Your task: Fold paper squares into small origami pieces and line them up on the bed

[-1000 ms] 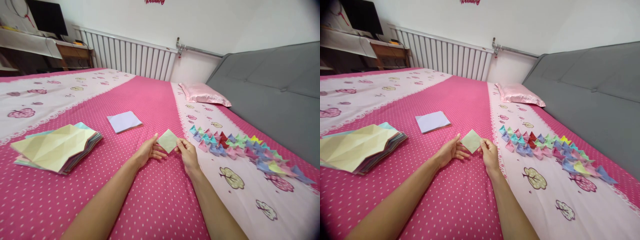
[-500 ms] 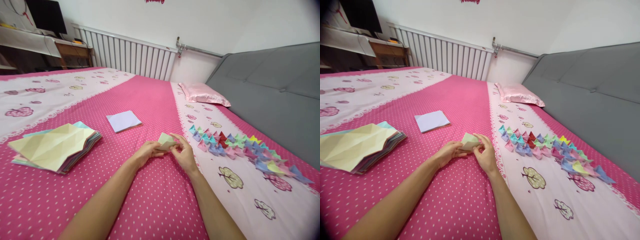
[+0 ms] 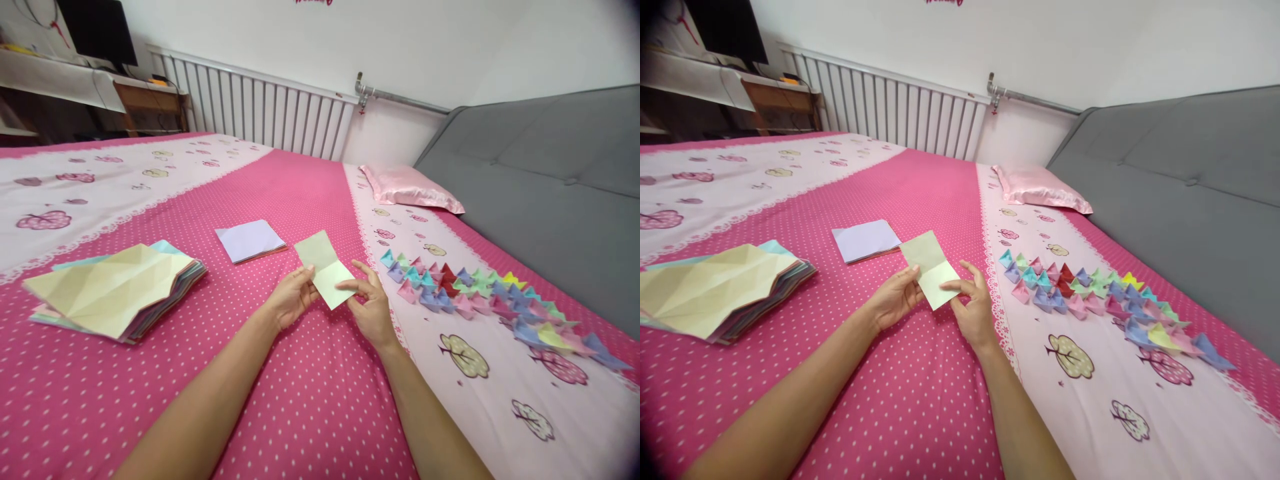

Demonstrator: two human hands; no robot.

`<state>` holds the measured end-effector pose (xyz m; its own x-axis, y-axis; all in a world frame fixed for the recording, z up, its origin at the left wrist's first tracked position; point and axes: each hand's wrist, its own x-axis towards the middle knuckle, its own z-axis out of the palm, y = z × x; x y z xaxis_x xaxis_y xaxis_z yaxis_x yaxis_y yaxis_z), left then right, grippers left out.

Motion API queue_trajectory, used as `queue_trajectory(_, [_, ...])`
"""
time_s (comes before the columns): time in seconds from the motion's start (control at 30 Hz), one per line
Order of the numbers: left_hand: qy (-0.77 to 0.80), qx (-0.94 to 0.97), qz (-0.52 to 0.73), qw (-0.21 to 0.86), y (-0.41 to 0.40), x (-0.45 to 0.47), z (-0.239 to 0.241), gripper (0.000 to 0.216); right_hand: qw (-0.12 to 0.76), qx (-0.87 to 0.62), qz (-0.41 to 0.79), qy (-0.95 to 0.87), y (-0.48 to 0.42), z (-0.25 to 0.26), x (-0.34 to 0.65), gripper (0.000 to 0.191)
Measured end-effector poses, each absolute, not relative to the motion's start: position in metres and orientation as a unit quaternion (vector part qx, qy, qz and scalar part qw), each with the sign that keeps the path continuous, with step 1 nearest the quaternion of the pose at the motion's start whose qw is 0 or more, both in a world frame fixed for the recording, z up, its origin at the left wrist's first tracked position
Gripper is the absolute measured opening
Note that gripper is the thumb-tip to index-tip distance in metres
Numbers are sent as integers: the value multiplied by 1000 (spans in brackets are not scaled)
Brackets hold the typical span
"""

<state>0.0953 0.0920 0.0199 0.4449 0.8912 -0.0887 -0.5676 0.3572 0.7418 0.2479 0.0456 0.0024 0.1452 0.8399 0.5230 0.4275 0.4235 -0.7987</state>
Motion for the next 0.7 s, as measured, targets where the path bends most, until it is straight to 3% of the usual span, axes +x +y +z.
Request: queue_trajectory(0.7, [235,293,414,829,90,93,20,26,569,-509,229,-603,48,1,247,14])
